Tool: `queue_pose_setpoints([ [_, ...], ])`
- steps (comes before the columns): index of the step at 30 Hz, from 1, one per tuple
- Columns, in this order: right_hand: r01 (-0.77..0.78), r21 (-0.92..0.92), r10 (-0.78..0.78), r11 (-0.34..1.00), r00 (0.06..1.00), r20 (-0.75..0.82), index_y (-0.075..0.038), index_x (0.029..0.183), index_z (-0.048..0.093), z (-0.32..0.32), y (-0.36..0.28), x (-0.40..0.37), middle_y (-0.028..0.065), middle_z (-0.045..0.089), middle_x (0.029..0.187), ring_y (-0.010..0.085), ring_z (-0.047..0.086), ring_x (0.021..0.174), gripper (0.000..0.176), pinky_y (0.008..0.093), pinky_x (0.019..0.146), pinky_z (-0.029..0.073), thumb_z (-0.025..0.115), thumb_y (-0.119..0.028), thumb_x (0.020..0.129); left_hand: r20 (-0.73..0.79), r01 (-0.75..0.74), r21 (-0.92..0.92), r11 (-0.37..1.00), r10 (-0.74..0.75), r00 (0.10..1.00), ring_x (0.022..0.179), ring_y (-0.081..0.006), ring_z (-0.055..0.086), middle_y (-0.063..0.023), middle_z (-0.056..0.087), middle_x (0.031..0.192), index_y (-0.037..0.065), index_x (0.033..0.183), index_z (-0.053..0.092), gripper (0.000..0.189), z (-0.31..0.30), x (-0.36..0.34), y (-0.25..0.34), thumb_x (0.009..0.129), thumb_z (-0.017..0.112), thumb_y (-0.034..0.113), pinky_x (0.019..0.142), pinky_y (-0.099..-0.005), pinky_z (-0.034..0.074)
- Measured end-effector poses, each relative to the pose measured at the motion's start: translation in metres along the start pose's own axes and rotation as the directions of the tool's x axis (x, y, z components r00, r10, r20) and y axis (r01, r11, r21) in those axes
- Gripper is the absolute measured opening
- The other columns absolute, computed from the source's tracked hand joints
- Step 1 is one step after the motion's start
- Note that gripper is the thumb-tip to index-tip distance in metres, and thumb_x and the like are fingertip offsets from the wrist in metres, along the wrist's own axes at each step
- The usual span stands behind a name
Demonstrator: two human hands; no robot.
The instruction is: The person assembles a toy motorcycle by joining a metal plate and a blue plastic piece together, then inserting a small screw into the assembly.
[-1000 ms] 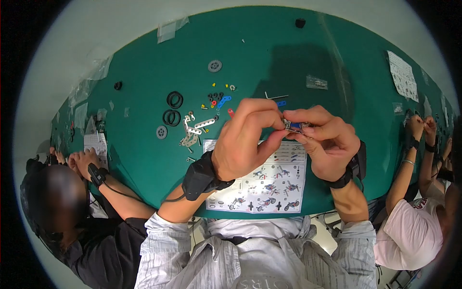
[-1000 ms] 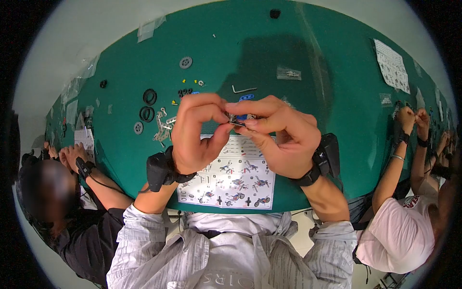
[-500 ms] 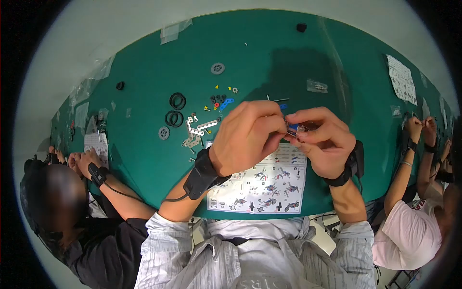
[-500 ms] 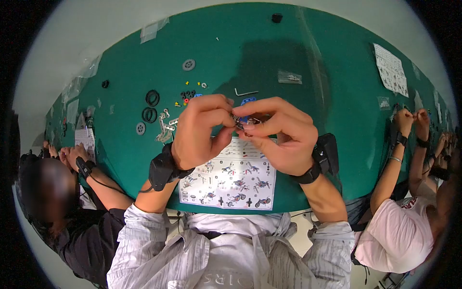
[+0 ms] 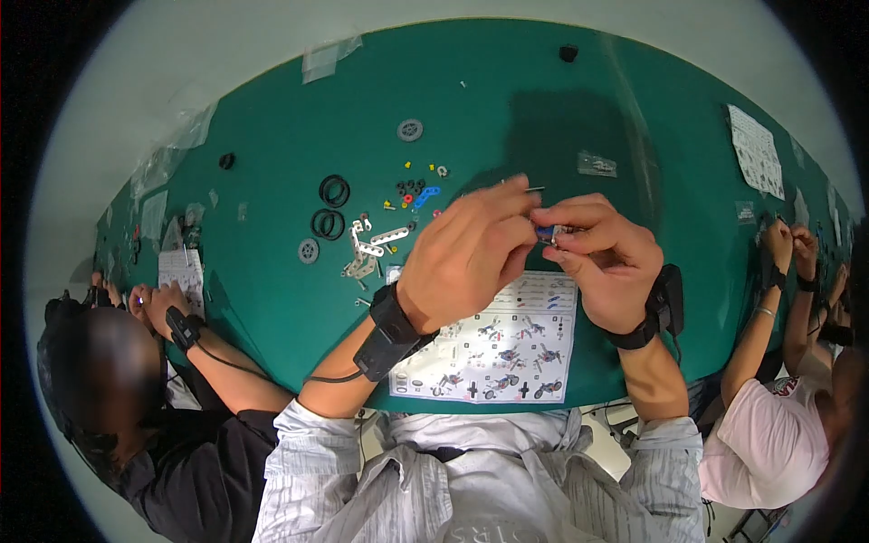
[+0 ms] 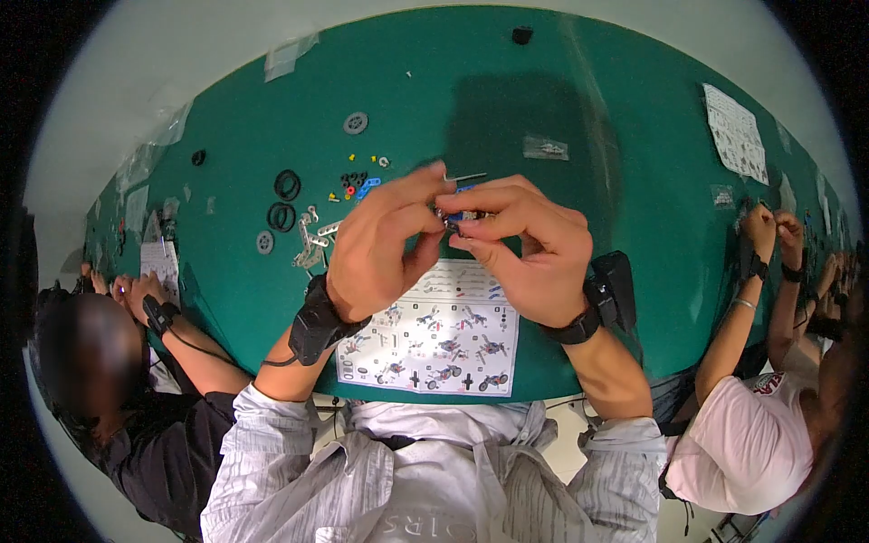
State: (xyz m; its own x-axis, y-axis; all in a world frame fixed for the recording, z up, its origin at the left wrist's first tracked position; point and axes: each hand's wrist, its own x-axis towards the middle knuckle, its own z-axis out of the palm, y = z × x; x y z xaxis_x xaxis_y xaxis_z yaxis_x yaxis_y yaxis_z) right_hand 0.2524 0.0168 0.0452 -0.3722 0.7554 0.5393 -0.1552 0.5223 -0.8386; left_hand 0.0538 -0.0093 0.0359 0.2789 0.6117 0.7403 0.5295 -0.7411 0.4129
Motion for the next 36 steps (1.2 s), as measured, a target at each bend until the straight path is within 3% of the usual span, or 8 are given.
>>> queue_pose_setpoints([
  [2,-0.018,0.148,0.021,0.989,1.0,-0.022,0.0,0.09,0.067,0.0,0.002,-0.001,0.0216,0.073,0.106,0.0287,0.069,0.101,0.019,0.0367,0.084,0.055,0.077,0.01,0.077,0.017,0.061,-0.128,0.99,-0.059,0.998,0.102,-0.0344,0.069,-0.015,0.068,0.106,0.002,0.103,0.058,0.039,-0.003,-0.003,0.005,0.069,0.078,-0.008,0.083,-0.0405,0.056],
  [5,-0.022,0.233,0.032,0.972,0.999,-0.039,-0.001,0.093,0.066,0.0,0.003,-0.002,0.0224,0.073,0.107,0.0289,0.068,0.101,0.021,0.0366,0.083,0.055,0.077,0.009,0.078,-0.103,0.079,-0.218,0.973,-0.103,0.989,0.092,-0.0337,0.072,-0.014,0.07,0.096,0.001,0.103,0.059,0.042,0.001,-0.001,0.01,0.068,0.08,-0.009,0.075,-0.0381,0.057],
  [8,0.051,0.114,-0.049,0.992,0.999,-0.012,-0.001,0.092,0.066,-0.003,0.004,-0.002,0.0221,0.073,0.107,0.029,0.069,0.1,0.023,0.0362,0.084,0.055,0.079,0.009,0.076,-0.032,0.083,-0.176,0.981,-0.09,0.995,0.088,-0.0329,0.072,-0.0139,0.07,0.093,0.001,0.102,0.061,0.041,-0.005,-0.002,0.01,0.068,0.08,-0.007,0.072,-0.0374,0.057],
  [17,0.205,-0.199,-0.191,0.958,0.978,0.087,-0.001,0.09,0.064,-0.006,-0.003,0.002,0.0222,0.073,0.108,0.0317,0.071,0.099,0.027,0.0359,0.08,0.058,0.08,0.009,0.071,-0.028,0.016,-0.128,0.992,-0.02,0.999,0.083,-0.0319,0.07,-0.0137,0.067,0.092,0.001,0.1,0.062,0.039,-0.011,-0.004,0.008,0.067,0.082,-0.007,0.068,-0.0381,0.055],
  [23,0.23,-0.242,-0.211,0.943,0.972,0.102,0.0,0.089,0.063,-0.007,-0.003,0.002,0.023,0.073,0.108,0.0343,0.072,0.099,0.026,0.0384,0.082,0.059,0.079,0.01,0.071,-0.019,-0.003,-0.194,0.981,-0.001,1.0,0.083,-0.0327,0.068,-0.0149,0.067,0.094,0.0,0.1,0.061,0.039,-0.012,-0.003,0.004,0.068,0.081,-0.008,0.07,-0.0381,0.055],
  [29,0.252,-0.288,-0.221,0.924,0.966,0.137,0.001,0.091,0.063,-0.009,-0.003,0.003,0.0229,0.073,0.109,0.035,0.072,0.096,0.027,0.038,0.08,0.06,0.078,0.01,0.07,0.028,-0.038,-0.101,0.994,0.041,0.999,0.088,-0.0318,0.067,-0.0121,0.066,0.096,0.002,0.101,0.06,0.038,-0.014,-0.001,0.0,0.069,0.082,-0.001,0.075,-0.0384,0.053],
  [36,0.26,-0.332,-0.227,0.906,0.964,0.136,0.0,0.091,0.063,-0.005,-0.004,0.004,0.0199,0.073,0.106,0.0327,0.071,0.094,0.027,0.0367,0.076,0.06,0.08,0.007,0.072,-0.016,-0.031,-0.002,1.0,0.031,0.999,0.088,-0.0312,0.066,-0.0108,0.065,0.096,0.004,0.101,0.059,0.038,-0.008,-0.003,0.0,0.07,0.081,0.002,0.076,-0.0391,0.052],
])
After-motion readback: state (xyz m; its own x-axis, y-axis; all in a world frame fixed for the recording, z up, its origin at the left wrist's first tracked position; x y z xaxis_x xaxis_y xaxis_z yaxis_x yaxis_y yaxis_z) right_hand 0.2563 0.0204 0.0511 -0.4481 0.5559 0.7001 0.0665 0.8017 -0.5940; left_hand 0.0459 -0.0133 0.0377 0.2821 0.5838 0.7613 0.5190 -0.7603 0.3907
